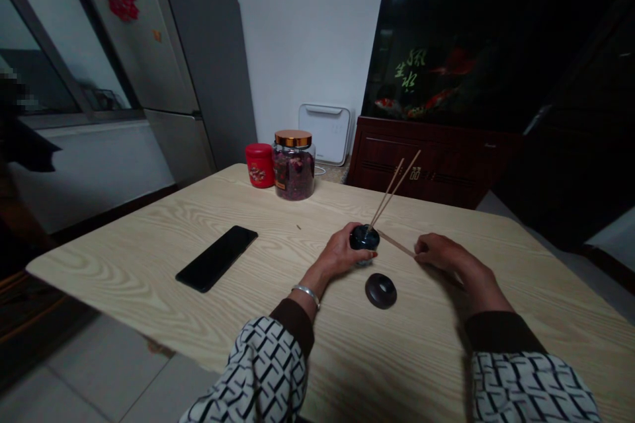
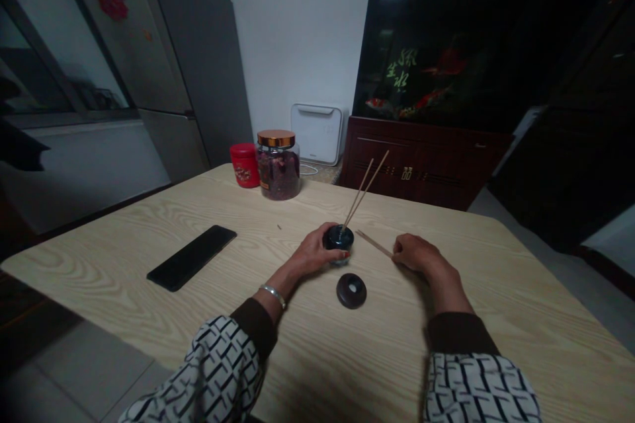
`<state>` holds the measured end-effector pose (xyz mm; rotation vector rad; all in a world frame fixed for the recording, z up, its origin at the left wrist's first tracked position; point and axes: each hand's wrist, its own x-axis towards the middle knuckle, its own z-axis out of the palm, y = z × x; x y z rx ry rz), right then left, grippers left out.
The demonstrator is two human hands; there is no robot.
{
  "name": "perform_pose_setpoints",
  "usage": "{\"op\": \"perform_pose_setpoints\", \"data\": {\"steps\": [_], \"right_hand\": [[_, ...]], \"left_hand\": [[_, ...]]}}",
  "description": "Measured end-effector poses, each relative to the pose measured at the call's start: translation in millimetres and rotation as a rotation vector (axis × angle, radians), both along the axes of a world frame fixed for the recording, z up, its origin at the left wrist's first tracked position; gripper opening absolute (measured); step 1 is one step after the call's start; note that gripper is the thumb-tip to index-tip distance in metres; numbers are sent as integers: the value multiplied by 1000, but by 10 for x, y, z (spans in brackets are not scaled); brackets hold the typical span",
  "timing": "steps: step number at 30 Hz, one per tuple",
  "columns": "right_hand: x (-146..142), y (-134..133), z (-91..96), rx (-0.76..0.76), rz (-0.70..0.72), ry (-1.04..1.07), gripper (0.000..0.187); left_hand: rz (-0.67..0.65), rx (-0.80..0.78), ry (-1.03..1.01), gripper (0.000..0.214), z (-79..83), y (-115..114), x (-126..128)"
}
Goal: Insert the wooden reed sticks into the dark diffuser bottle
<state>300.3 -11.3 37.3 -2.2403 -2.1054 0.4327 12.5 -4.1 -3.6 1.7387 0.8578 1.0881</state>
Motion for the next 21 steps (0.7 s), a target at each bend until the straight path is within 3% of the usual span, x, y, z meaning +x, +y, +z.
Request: {"op": "perform_pose_setpoints", "data": {"steps": [9,21], "right_hand": [[91,35,-87,4,81,88,8],[-148,-22,37,27,8,-135,10]], "left_hand": [[-15,17,-17,67,-4,-4,3],[-12,-6,-21,69,0,0,4]]}}
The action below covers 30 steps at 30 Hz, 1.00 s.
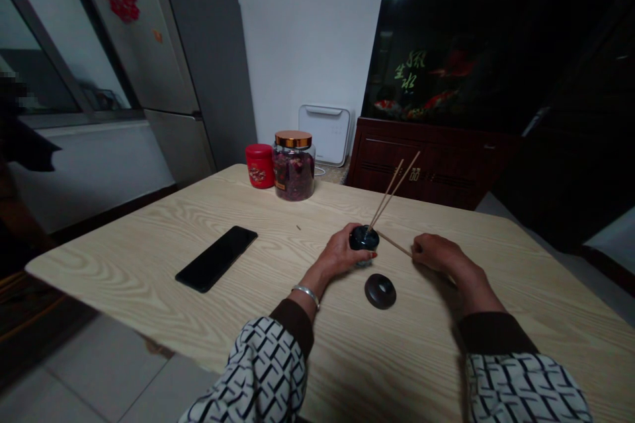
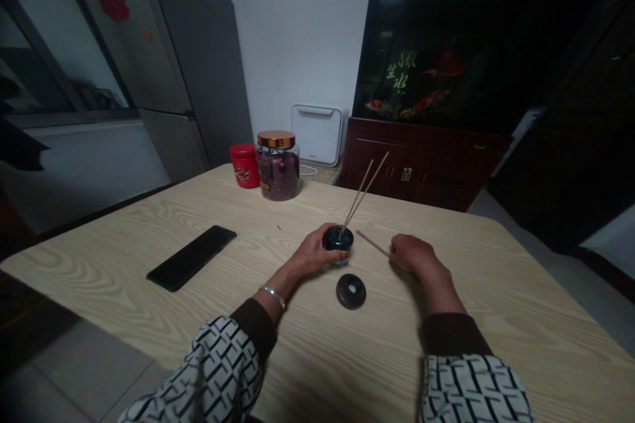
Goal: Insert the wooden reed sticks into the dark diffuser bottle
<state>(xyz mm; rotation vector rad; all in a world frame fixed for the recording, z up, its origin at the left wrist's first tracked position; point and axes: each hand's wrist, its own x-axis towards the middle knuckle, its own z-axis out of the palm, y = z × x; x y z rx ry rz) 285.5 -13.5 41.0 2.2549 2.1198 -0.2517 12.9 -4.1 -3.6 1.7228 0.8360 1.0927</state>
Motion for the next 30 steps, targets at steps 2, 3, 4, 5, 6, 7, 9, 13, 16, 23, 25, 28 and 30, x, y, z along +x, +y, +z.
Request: {"op": "perform_pose_setpoints", "data": {"steps": [2,3,4,5,6,7,9,13,16,23,25,28,30], "right_hand": [[-44,-17,19,0,6,-10,10],[-53,-24,35,0,11,-11,9],[-52,-30,60,2,17,-9,9],[-40,-37,96,11,25,2,8],[-19,-46,144,24,36,26,6],[10,-58,206,47,54,70,5],[74,-96,362,145,104,236,8],[86,-221,719,570,60,798,17],[-102,-314,926,897,-80,1287,25],[-692,-344,989,1066,-25,1659,24],[-790,-324,940,1071,1,1620,23],[-882,-292,857,1064,23,1560,22],[-921,-269,801,1034,33,1524,21]], "left_hand": [[1,0,0,69,-3,2,3],[3,0,0,69,-6,3,4],[5,1,0,69,-9,4,5],[7,2,0,69,-13,5,7],[9,4,3,69,-16,5,7],[11,5,6,69,-17,5,8],[13,5,12,69,-13,1,7],[17,11,11,68,22,-20,2],[25,13,21,68,45,-32,-1],[20,22,11,69,14,-14,2],[20,23,14,69,7,-11,4],[26,22,17,69,5,-11,9],[27,23,9,69,4,-14,10]]}}
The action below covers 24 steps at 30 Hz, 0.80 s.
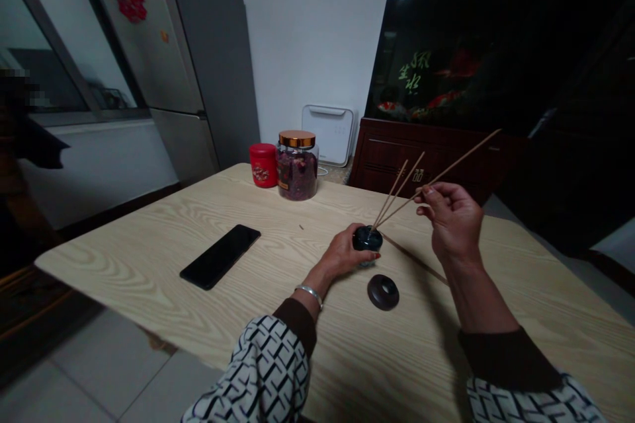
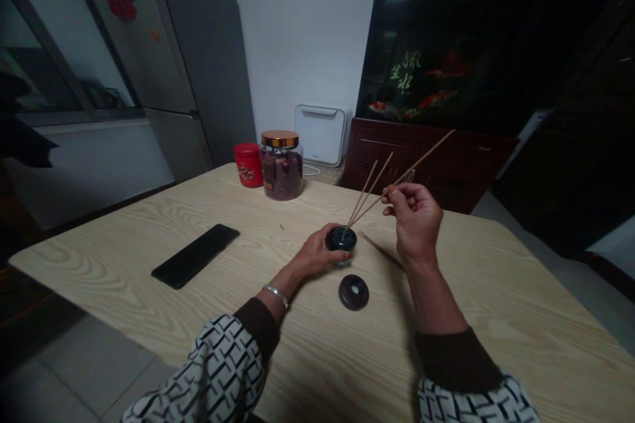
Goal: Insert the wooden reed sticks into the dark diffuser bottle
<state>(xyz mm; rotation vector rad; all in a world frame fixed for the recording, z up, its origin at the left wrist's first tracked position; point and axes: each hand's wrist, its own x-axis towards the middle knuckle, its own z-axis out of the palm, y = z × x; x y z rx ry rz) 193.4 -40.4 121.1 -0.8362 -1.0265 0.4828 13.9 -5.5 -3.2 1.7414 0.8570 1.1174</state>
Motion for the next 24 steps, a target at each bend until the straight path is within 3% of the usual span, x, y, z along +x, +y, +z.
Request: {"op": "perform_pose_setpoints", "data": {"steps": [10,14,16,19,22,24], "right_hand": [[-111,108,-285,-223,157,-254,29],[27,130,-301,-366,210,-441,33],[210,148,-294,-428,218,-586,32],[566,186,-339,-577,171,-964,20],[844,226,-487,-808,51,-1363,10],[932,247,-615,-937,2,-1493,10]], "left_hand": [[20,28,41,71,-10,10,-7],[21,22,42,70,-6,6,0],[13,15,36,69,-2,0,2],[11,11,32,71,-2,-1,1],[14,2,22,72,-11,7,-1],[4,3,11,70,-19,12,-1]]}}
